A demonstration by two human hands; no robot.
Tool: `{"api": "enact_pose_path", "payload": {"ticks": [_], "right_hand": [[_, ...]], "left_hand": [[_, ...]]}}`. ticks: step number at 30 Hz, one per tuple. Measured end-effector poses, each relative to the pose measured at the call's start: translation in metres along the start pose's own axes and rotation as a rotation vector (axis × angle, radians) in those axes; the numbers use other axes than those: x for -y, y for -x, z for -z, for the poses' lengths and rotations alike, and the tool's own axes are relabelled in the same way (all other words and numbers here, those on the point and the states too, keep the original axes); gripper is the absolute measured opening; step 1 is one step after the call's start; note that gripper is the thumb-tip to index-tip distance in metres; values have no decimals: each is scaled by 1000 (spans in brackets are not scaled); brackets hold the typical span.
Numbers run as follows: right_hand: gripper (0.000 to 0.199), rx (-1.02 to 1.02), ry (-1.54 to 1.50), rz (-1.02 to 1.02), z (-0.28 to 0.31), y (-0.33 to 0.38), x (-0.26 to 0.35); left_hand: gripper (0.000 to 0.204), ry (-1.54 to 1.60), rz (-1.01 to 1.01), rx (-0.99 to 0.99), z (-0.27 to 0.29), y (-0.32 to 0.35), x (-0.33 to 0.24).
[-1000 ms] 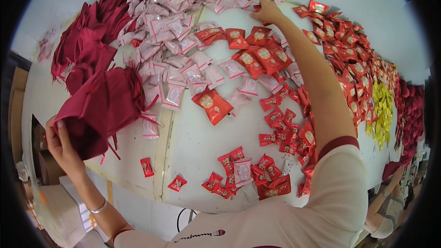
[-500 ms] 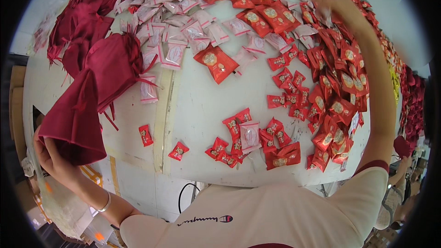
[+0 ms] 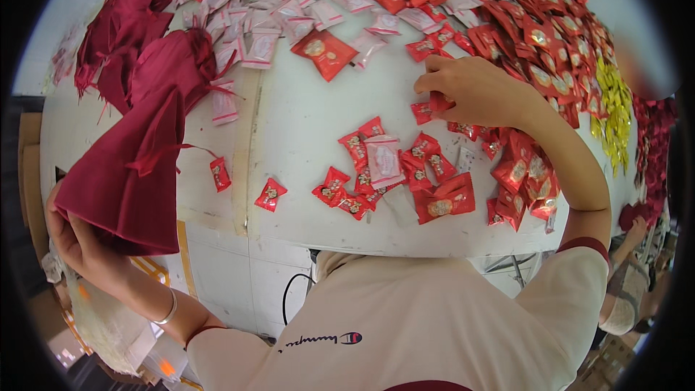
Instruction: The person repeatedly picks up small red packets from a pile on a table and places them into a larger red fabric pouch held in the other hand. The process is continuous and repetitive, with the person handling the items one by one.
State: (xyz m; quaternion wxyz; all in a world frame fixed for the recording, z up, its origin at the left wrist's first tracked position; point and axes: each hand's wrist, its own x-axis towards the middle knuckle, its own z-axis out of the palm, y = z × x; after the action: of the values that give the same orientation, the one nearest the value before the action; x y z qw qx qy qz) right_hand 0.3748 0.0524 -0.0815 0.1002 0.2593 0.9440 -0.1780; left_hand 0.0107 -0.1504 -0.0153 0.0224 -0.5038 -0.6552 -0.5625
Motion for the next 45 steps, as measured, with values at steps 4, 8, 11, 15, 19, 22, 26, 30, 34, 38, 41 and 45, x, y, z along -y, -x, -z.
{"api": "enact_pose_path", "payload": {"ticks": [4, 8, 11, 15, 19, 22, 26, 30, 34, 38, 41, 45], "right_hand": [[21, -179, 154, 68, -33, 8, 2], [22, -388, -33, 82, -27, 13, 28], [20, -603, -819, 300, -18, 64, 39], [19, -817, -1154, 155, -51, 164, 27], [15, -987, -692, -1233, -97, 311, -13], [37, -890, -617, -1543, -117, 367, -38], [34, -670, -235, -1432, -137, 359, -75], [28, -857, -749, -1098, -97, 333, -70], [25, -1438, -1323, -412, -29, 279, -9], [19, -1340, -1158, 116, 15, 199, 62], [18, -1101, -895, -204, 21, 175, 52], [26, -681, -1321, -412, 21, 160, 15]], "left_hand": [[21, 60, 16, 9, -17, 0, -3], [28, 35, -12, 18, -42, -8, -20], [30, 48, -55, 103, -35, -26, -12], [20, 141, -232, 72, -81, -24, -37], [41, 122, -297, 203, -102, -28, -44], [23, -155, -463, 471, -127, -34, -80], [9, -194, -676, 753, -175, -11, -174], [7, 56, -576, 911, -225, 16, -212], [10, 137, -589, 1057, -264, 34, -229], [10, 243, -535, 1009, -267, 50, -242], [9, 337, -559, 921, -279, 54, -244], [12, 320, -608, 893, -285, 78, -237]]}}
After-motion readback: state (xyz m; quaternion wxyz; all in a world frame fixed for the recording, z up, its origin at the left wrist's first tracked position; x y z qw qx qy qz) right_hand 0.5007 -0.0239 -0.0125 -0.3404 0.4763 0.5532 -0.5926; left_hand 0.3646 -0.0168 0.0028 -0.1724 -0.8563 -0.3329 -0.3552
